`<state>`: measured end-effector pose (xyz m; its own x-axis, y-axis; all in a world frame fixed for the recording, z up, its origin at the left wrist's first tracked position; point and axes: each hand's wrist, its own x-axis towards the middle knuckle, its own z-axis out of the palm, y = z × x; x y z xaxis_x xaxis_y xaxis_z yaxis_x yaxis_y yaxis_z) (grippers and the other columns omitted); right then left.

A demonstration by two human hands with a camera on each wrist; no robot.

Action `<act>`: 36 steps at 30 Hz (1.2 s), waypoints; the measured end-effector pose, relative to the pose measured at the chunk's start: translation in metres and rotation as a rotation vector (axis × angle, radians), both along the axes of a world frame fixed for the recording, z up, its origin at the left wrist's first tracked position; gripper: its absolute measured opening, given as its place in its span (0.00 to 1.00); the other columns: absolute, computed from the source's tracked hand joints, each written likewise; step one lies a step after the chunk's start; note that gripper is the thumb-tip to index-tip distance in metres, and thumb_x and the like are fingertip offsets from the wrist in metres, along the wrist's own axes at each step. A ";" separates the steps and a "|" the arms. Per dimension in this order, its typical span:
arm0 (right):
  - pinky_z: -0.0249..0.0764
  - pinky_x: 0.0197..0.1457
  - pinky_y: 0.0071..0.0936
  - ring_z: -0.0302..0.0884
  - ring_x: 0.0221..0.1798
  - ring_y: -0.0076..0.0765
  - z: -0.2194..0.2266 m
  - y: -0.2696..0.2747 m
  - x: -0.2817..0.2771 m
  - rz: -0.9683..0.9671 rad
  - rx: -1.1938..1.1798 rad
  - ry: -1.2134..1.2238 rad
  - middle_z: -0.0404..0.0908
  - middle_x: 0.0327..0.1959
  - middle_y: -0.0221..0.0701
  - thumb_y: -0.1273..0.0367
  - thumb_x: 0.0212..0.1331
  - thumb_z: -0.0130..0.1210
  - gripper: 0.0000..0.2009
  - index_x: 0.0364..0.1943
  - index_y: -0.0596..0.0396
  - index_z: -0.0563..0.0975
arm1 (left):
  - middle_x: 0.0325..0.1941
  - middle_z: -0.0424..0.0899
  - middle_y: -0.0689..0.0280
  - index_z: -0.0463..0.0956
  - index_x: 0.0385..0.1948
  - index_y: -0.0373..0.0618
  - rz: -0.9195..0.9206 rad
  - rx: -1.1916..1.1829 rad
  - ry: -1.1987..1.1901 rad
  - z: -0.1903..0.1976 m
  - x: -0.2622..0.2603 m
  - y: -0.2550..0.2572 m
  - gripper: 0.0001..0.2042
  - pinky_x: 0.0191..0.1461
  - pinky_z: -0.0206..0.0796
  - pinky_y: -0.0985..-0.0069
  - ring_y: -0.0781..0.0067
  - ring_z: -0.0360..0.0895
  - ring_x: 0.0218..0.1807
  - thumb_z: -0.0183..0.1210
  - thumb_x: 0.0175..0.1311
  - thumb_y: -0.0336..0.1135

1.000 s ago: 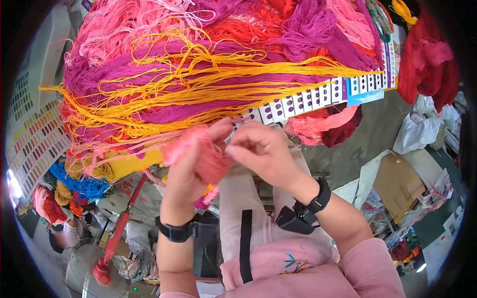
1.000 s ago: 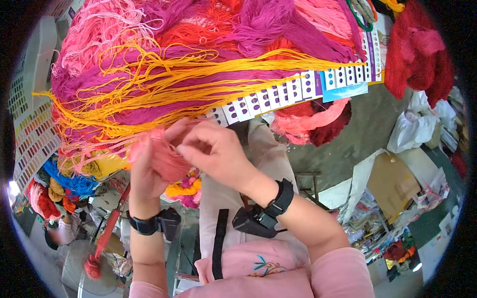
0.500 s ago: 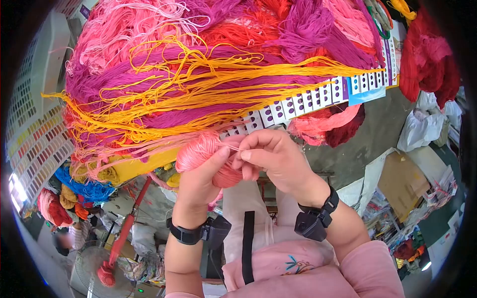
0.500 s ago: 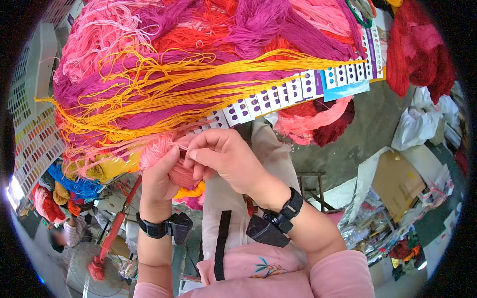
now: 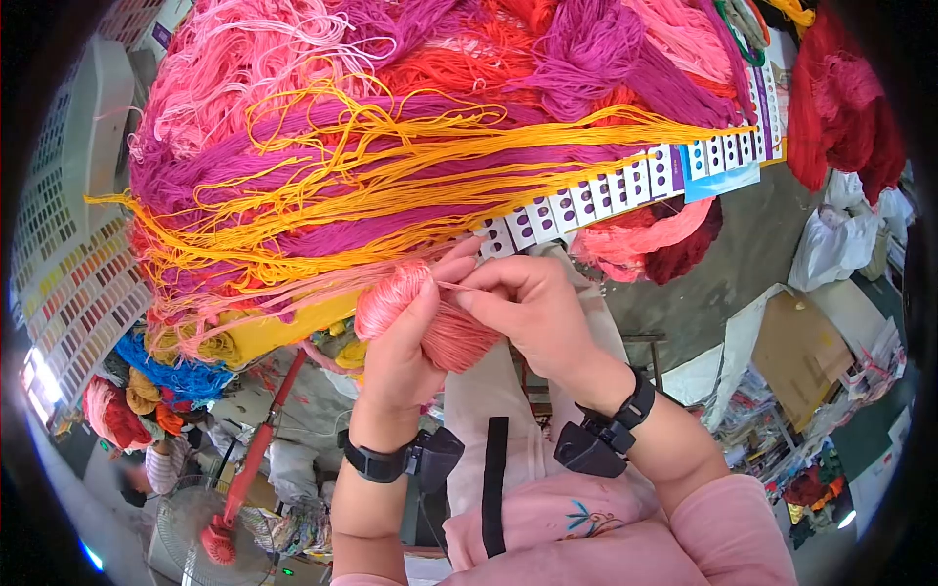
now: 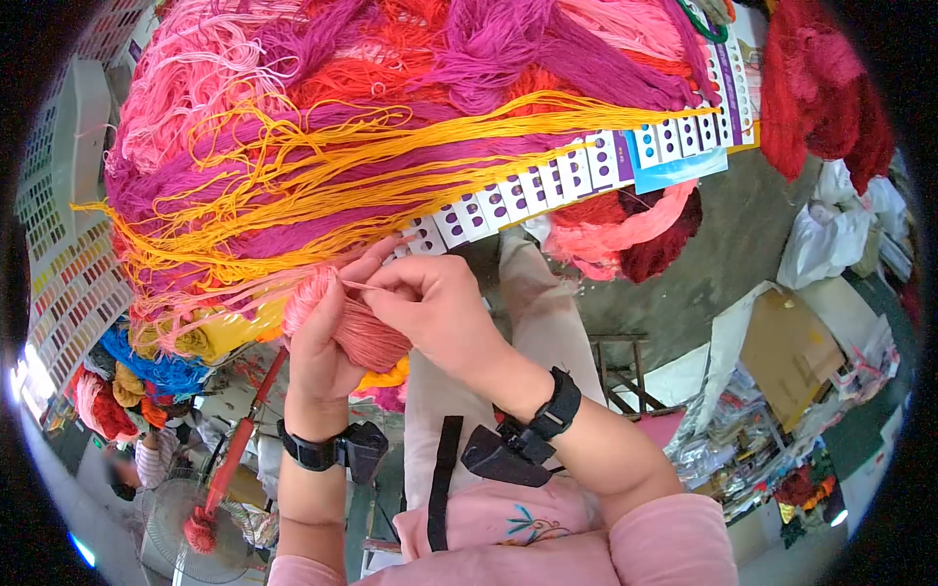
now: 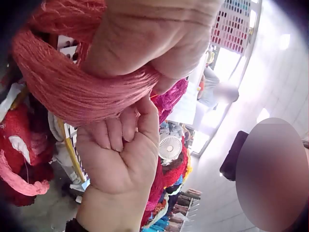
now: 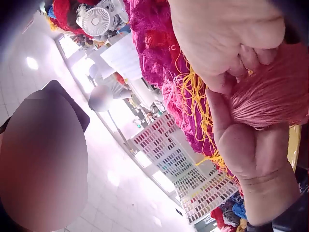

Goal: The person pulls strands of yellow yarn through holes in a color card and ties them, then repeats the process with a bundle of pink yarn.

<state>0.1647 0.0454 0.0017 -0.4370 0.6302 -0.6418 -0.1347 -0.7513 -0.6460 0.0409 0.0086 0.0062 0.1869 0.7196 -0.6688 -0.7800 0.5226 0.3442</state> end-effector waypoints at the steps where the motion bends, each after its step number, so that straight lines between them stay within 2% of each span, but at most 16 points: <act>1: 0.61 0.25 0.10 0.63 0.22 0.11 0.000 -0.001 0.001 -0.045 0.030 0.006 0.71 0.20 0.22 0.76 0.47 0.49 0.04 0.25 0.63 0.74 | 0.57 0.58 0.56 0.67 0.42 0.35 0.017 -0.012 0.034 0.003 0.002 0.002 0.16 0.58 0.50 0.71 0.66 0.56 0.57 0.38 0.61 0.36; 6: 0.62 0.24 0.13 0.64 0.22 0.17 -0.001 0.001 0.012 -0.269 0.413 -0.021 0.71 0.25 0.28 0.75 0.49 0.46 0.04 0.27 0.61 0.72 | 0.38 0.73 0.60 0.70 0.32 0.37 0.011 0.059 0.134 -0.006 -0.010 -0.011 0.13 0.45 0.62 0.74 0.70 0.70 0.41 0.39 0.60 0.36; 8: 0.64 0.22 0.16 0.64 0.21 0.23 0.017 0.022 0.050 -0.449 -0.305 0.637 0.68 0.25 0.31 0.73 0.51 0.45 0.04 0.29 0.59 0.69 | 0.17 0.70 0.70 0.67 0.23 0.40 0.415 0.099 -0.069 -0.004 -0.035 -0.022 0.10 0.30 0.62 0.77 0.77 0.67 0.20 0.41 0.59 0.34; 10: 0.67 0.25 0.24 0.64 0.22 0.24 0.025 0.044 0.107 -0.530 -0.246 0.493 0.66 0.22 0.30 0.74 0.51 0.43 0.02 0.28 0.57 0.66 | 0.11 0.62 0.74 0.65 0.20 0.43 0.719 -0.044 -0.116 -0.011 -0.099 -0.050 0.09 0.24 0.58 0.79 0.81 0.59 0.11 0.40 0.58 0.33; 11: 0.67 0.32 0.24 0.64 0.25 0.25 0.021 0.062 0.148 -0.580 -0.137 0.529 0.66 0.23 0.31 0.75 0.50 0.42 0.02 0.27 0.57 0.66 | 0.10 0.63 0.73 0.65 0.22 0.44 0.784 -0.292 0.404 -0.021 -0.140 -0.077 0.10 0.24 0.59 0.80 0.82 0.57 0.08 0.38 0.59 0.35; 13: 0.62 0.40 0.28 0.62 0.28 0.30 0.022 0.118 0.279 -1.041 -0.059 0.305 0.65 0.21 0.32 0.78 0.46 0.41 0.02 0.21 0.60 0.64 | 0.12 0.66 0.72 0.67 0.32 0.40 0.935 -0.421 0.536 -0.013 -0.176 -0.093 0.13 0.24 0.60 0.84 0.85 0.58 0.09 0.35 0.61 0.38; 15: 0.55 0.52 0.35 0.63 0.35 0.35 0.049 0.148 0.384 -0.683 0.506 0.318 0.66 0.23 0.36 0.78 0.46 0.39 0.03 0.22 0.66 0.65 | 0.14 0.67 0.72 0.66 0.36 0.38 1.019 -0.602 0.687 0.011 -0.165 -0.071 0.14 0.23 0.60 0.85 0.86 0.58 0.10 0.35 0.61 0.38; 16: 0.51 0.58 0.35 0.64 0.39 0.38 0.070 0.154 0.387 -0.448 0.683 0.435 0.67 0.26 0.39 0.79 0.46 0.37 0.04 0.24 0.67 0.65 | 0.18 0.68 0.71 0.65 0.40 0.38 0.914 -0.342 0.175 0.018 -0.169 -0.083 0.15 0.21 0.58 0.88 0.88 0.58 0.10 0.35 0.61 0.38; 17: 0.56 0.54 0.29 0.64 0.41 0.33 0.083 0.150 0.347 -0.695 0.600 0.072 0.68 0.28 0.38 0.78 0.46 0.39 0.06 0.28 0.66 0.68 | 0.21 0.70 0.70 0.64 0.43 0.38 0.768 -0.078 -0.317 0.025 -0.171 -0.092 0.16 0.19 0.57 0.90 0.90 0.58 0.11 0.35 0.61 0.38; 19: 0.60 0.48 0.22 0.64 0.40 0.25 0.044 0.119 0.223 -0.342 0.787 -0.536 0.69 0.31 0.34 0.75 0.48 0.43 0.07 0.32 0.61 0.70 | 0.27 0.72 0.68 0.64 0.43 0.38 0.391 0.010 -0.438 -0.018 -0.128 -0.077 0.13 0.11 0.49 0.95 0.94 0.57 0.12 0.40 0.60 0.36; 20: 0.64 0.44 0.24 0.69 0.37 0.28 0.021 0.103 0.191 0.125 1.025 -1.170 0.74 0.32 0.32 0.74 0.48 0.46 0.06 0.30 0.59 0.73 | 0.25 0.71 0.69 0.66 0.40 0.37 0.134 -0.147 -0.109 -0.006 -0.079 -0.039 0.11 0.15 0.55 0.92 0.90 0.61 0.14 0.44 0.58 0.32; 21: 0.65 0.39 0.22 0.69 0.34 0.24 0.019 0.088 0.133 -0.171 0.418 -0.609 0.74 0.29 0.30 0.75 0.47 0.48 0.05 0.30 0.59 0.74 | 0.26 0.72 0.67 0.68 0.38 0.37 0.007 -0.322 0.160 -0.002 -0.037 -0.012 0.10 0.22 0.61 0.87 0.83 0.67 0.19 0.47 0.56 0.30; 22: 0.66 0.35 0.20 0.69 0.31 0.20 0.000 0.075 0.110 -0.024 0.357 -0.442 0.74 0.26 0.28 0.75 0.46 0.50 0.04 0.27 0.59 0.74 | 0.28 0.73 0.66 0.69 0.37 0.36 -0.156 -0.322 0.255 -0.005 -0.009 0.005 0.10 0.26 0.62 0.83 0.78 0.71 0.24 0.48 0.56 0.31; 26: 0.63 0.35 0.31 0.68 0.30 0.39 -0.063 0.034 0.051 0.145 1.010 -0.683 0.70 0.22 0.33 0.76 0.35 0.53 0.04 0.20 0.56 0.72 | 0.23 0.73 0.68 0.70 0.28 0.41 -0.315 -0.339 0.493 -0.047 0.046 0.024 0.08 0.21 0.59 0.86 0.81 0.71 0.22 0.50 0.55 0.36; 29: 0.61 0.38 0.31 0.67 0.32 0.38 -0.068 0.024 0.053 0.246 1.095 -0.786 0.71 0.24 0.33 0.77 0.33 0.54 0.06 0.21 0.56 0.71 | 0.19 0.73 0.69 0.70 0.26 0.42 -0.522 -0.344 0.574 -0.059 0.046 0.022 0.08 0.20 0.58 0.86 0.83 0.70 0.21 0.50 0.55 0.37; 36: 0.61 0.39 0.32 0.66 0.32 0.40 -0.071 0.013 0.050 0.218 1.243 -0.666 0.68 0.29 0.33 0.73 0.34 0.53 0.09 0.26 0.56 0.73 | 0.15 0.70 0.70 0.70 0.25 0.42 -0.254 -0.203 0.475 -0.058 0.044 0.017 0.06 0.20 0.58 0.85 0.83 0.65 0.17 0.47 0.57 0.33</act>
